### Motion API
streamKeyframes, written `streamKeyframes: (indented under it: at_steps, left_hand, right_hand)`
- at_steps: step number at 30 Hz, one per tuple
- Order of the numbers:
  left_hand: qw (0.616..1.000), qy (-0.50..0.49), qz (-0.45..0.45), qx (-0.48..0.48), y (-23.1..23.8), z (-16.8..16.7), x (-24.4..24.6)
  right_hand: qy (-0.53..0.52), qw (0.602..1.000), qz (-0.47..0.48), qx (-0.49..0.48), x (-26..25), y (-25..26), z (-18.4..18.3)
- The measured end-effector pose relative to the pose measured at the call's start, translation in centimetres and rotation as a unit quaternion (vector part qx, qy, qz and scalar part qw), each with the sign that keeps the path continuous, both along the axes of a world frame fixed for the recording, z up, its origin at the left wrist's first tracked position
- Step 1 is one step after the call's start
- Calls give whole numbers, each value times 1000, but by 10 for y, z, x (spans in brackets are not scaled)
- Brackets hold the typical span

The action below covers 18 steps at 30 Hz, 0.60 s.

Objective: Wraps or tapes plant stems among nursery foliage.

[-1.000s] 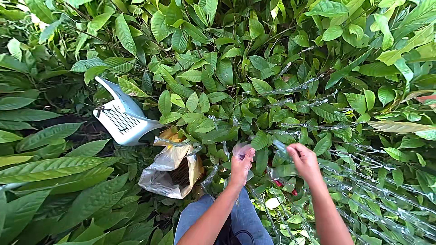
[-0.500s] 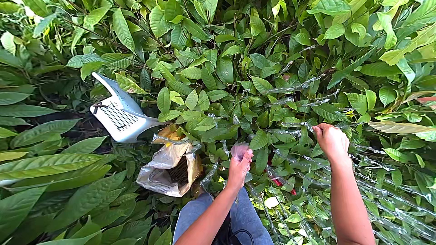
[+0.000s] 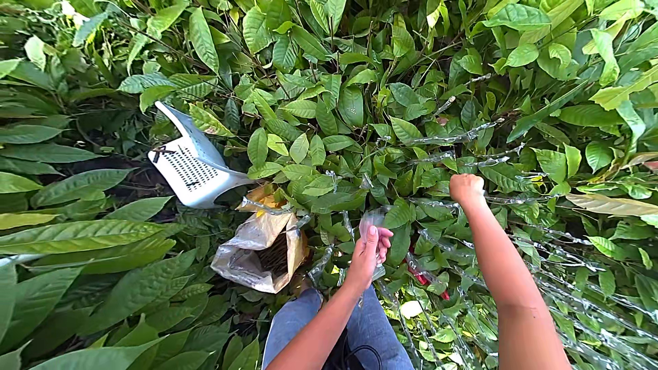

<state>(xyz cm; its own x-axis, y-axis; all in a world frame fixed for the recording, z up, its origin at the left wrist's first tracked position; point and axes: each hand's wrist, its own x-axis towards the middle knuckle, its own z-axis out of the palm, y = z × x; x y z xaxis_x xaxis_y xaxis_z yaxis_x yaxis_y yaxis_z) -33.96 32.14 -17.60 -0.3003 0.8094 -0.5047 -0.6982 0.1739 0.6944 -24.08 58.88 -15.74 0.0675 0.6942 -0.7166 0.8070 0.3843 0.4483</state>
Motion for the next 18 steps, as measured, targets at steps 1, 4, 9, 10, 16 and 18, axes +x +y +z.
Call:
streamKeyframes:
  at_steps: [1,4,9,10,16,18]
  left_hand:
    - [1000,-5,-2,6,0,-1,0]
    - [1000,-17,-11,-2,-1,0,-2]
    - [999,14,-26,-41,-1,7,-6]
    - [999,17,-24,-44,-1,6,-7]
    - [988,-90,59,-107,7,11,-11]
    - [979,-126,99,-127,13,11,-12]
  right_hand:
    - [1,1000,-1,-3,-2,-1,-11]
    - [-2,1000,-4,-22,-9,-7,-47]
    - [23,999,19,-40,-6,-16,-108]
    - [38,999,13,-35,-3,-16,-120]
    - [219,973,-78,7,1,-37,-98]
    - [382,919,-86,48,11,-59,-70]
